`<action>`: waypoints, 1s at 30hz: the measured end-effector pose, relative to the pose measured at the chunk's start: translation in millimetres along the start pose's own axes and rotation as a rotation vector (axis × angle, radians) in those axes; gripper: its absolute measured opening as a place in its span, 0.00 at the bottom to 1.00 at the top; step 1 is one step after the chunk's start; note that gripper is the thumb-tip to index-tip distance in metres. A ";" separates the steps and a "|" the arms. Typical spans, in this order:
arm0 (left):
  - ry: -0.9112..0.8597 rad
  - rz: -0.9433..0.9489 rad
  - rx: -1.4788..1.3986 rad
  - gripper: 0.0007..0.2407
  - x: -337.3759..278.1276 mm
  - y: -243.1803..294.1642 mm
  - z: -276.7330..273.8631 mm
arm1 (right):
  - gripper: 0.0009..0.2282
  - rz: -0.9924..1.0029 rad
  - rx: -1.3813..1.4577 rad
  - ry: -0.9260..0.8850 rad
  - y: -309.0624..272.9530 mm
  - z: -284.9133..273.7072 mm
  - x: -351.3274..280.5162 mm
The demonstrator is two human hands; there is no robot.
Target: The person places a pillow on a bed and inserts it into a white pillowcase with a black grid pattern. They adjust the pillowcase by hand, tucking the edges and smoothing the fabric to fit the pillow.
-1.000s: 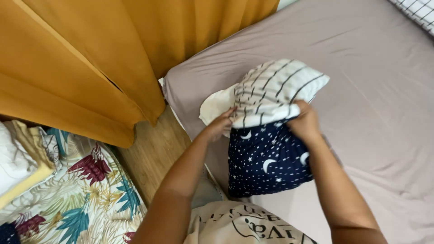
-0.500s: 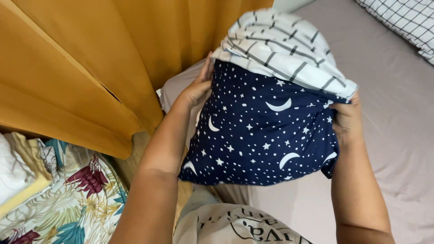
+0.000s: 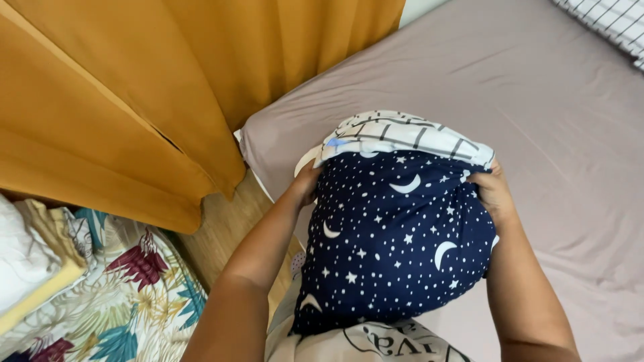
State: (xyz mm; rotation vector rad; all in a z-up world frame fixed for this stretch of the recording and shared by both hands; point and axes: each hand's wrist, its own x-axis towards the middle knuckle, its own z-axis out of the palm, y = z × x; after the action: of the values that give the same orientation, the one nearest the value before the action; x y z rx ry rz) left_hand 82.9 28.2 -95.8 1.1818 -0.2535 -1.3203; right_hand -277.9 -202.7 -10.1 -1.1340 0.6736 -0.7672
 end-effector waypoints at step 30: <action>-0.269 0.674 0.960 0.07 -84.6 1.4 49.7 | 0.38 0.119 -0.712 -0.280 56.6 67.0 -95.9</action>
State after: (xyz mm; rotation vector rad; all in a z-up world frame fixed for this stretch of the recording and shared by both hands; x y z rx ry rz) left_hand 21.0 72.7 -34.1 1.4809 -1.4662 -0.7202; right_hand -268.7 -75.8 -36.8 -1.7875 0.7899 -0.2451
